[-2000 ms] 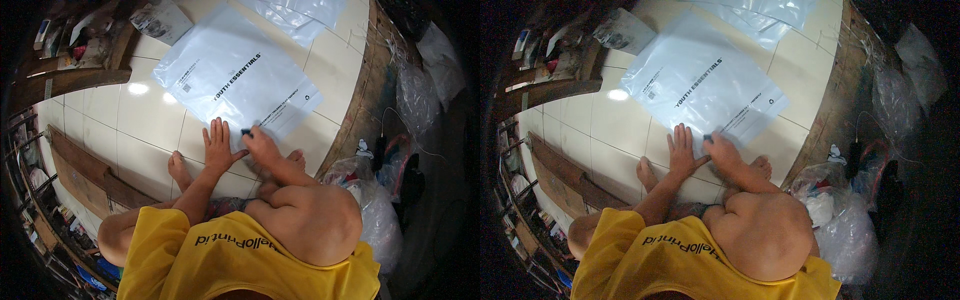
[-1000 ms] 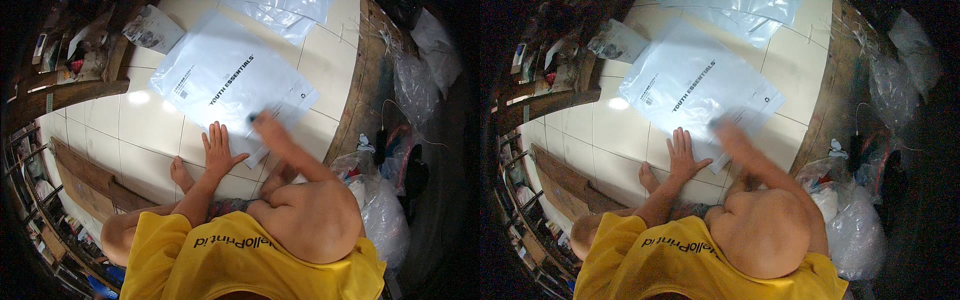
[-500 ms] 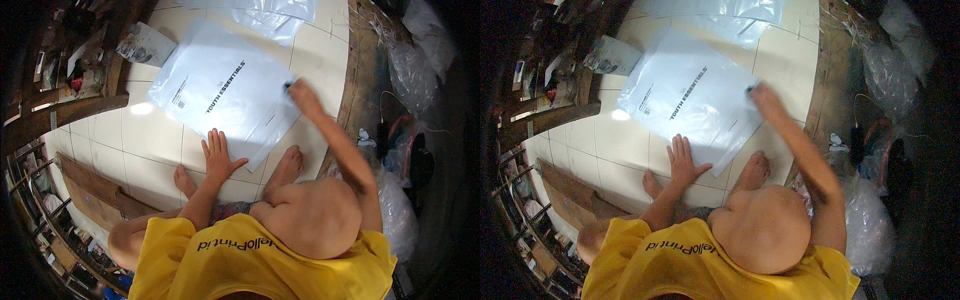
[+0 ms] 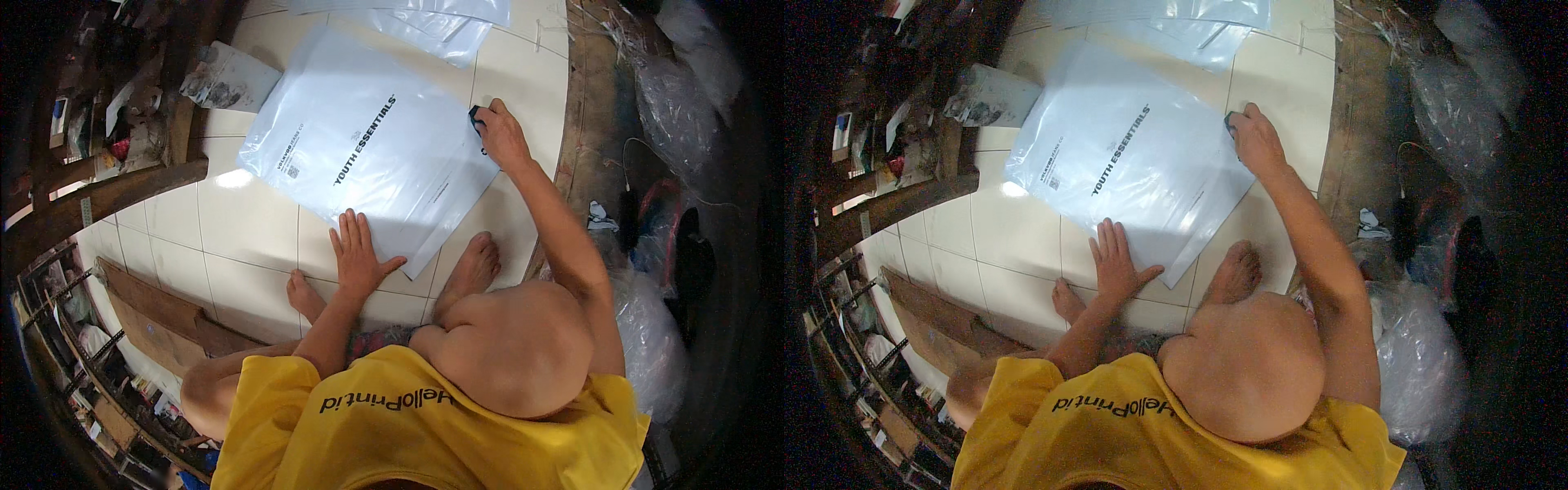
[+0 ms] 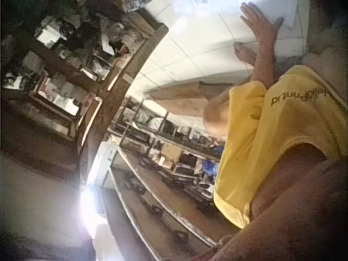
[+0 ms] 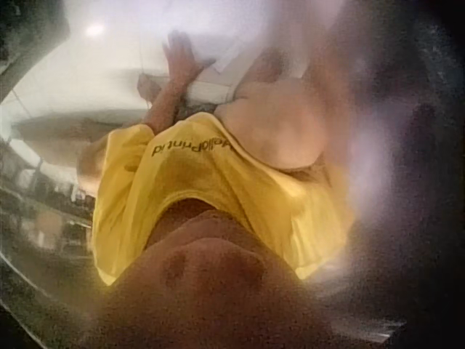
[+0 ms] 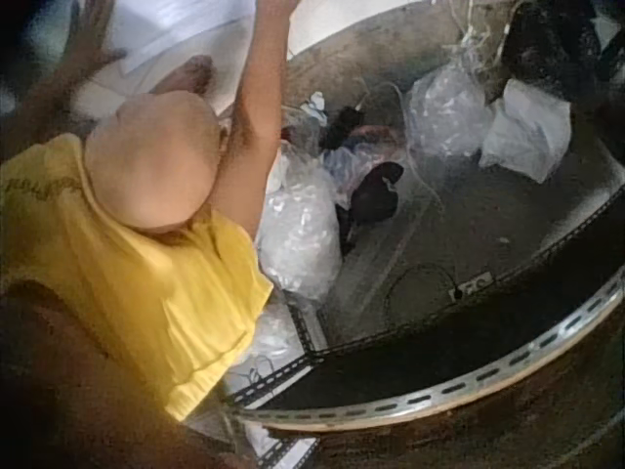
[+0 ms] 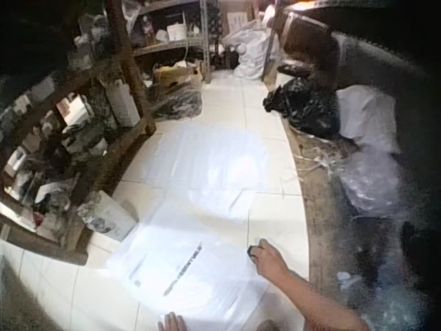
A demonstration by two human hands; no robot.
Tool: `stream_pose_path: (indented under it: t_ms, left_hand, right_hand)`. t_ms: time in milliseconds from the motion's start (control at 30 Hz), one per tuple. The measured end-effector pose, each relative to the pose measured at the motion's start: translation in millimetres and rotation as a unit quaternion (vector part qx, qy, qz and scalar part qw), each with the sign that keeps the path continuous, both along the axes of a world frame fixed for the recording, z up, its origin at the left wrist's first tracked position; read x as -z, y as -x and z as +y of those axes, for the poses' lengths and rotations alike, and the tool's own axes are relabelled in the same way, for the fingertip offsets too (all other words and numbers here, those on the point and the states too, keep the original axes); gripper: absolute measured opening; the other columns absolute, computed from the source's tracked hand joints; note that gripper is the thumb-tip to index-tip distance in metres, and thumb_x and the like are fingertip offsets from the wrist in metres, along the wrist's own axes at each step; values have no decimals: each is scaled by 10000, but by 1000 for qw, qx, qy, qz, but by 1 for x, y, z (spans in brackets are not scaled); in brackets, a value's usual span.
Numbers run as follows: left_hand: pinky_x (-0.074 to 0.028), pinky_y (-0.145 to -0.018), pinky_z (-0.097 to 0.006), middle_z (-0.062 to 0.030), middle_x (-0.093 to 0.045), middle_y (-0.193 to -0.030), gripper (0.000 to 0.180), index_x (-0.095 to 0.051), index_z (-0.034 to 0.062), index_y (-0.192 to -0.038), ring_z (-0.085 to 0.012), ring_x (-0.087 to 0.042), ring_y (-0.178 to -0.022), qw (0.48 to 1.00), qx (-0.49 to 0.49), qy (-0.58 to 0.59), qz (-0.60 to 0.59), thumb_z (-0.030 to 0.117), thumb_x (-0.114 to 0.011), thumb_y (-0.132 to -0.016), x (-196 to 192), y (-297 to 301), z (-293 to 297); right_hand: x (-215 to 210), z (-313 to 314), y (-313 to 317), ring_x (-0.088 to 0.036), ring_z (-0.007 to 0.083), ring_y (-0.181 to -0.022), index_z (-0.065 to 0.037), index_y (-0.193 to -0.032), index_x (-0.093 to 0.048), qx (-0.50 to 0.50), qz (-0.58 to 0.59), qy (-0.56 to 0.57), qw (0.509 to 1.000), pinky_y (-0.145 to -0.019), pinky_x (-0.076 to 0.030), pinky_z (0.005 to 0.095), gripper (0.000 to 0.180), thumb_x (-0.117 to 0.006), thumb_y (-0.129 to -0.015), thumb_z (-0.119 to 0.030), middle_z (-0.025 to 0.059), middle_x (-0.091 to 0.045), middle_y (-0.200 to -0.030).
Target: The person sits on the floor and wipes the surface of several white plastic shipping envelopes using a small dark cloth. They handle the packages one at a time, rubbing the cloth over the printed logos and surfaces, then set them aside.
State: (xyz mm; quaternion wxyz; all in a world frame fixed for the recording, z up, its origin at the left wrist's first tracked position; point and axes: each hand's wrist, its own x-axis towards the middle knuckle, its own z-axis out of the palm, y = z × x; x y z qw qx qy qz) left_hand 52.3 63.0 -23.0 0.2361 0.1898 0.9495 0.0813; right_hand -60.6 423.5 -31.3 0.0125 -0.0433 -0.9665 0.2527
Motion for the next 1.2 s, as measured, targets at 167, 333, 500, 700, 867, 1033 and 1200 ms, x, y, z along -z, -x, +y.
stream_pose_path:
  t_ms: [167,333,500,700,867,1033,1200]
  left_hand:
    - [-32,-1200,-607,-347,-88,-1603,1298,-149,-133,-1516,-452,-61,-1517,999,9,2,46,772,-651,-733,13,-2,-3]
    - [-31,-1207,-589,-342,-84,-1606,1307,-139,-129,-1522,-445,-46,-1520,1000,8,-2,11,792,-628,-735,9,-2,-2]
    - [-27,-1207,-594,-341,-73,-1608,1321,-132,-132,-1522,-447,-35,-1521,1000,10,17,3,776,-662,-723,5,-3,-4]
    - [-32,-1206,-596,-349,-67,-1605,1321,-126,-130,-1524,-450,-35,-1520,1000,-3,3,-14,760,-680,-720,-3,1,-1]
    - [-46,-1203,-601,-352,-74,-1603,1316,-131,-134,-1520,-458,-51,-1516,1000,14,-5,25,760,-676,-722,11,-6,-5]
    - [-56,-1206,-593,-347,-86,-1604,1311,-134,-134,-1520,-461,-59,-1514,999,17,-12,34,761,-670,-725,9,-6,-9]
    - [-66,-1207,-593,-348,-92,-1602,1303,-130,-136,-1518,-469,-75,-1510,1000,14,0,7,742,-684,-730,1,0,-3]
  right_hand:
    - [27,-82,-60,-594,345,-1005,0,-1040,-612,-192,-23,45,980,-903,-467,478,197,-501,-970,-148,182,-604,-1007]
    - [12,-158,-131,-587,430,-942,-7,-1002,-599,-289,-82,135,944,-881,-461,536,234,-511,-963,-220,222,-596,-1040]
    - [29,-44,-66,-586,365,-903,14,-1000,-622,-83,79,6,993,-795,-489,471,142,-620,-870,-44,180,-542,-953]
    - [9,17,-29,-597,367,-880,-42,-1008,-655,-30,-16,7,999,-793,-508,454,139,-629,-872,-51,165,-566,-972]
    - [-15,-146,-118,-581,331,-932,-14,-928,-603,-191,-91,178,961,-839,-488,437,87,-542,-932,-76,164,-557,-996]
    - [19,-101,-107,-585,323,-882,1,-923,-582,-128,15,103,986,-767,-501,427,80,-570,-890,-71,156,-536,-949]
    - [-3,15,-37,-620,362,-914,-22,-976,-630,34,-26,4,999,-799,-525,461,126,-592,-857,-37,197,-563,-971]
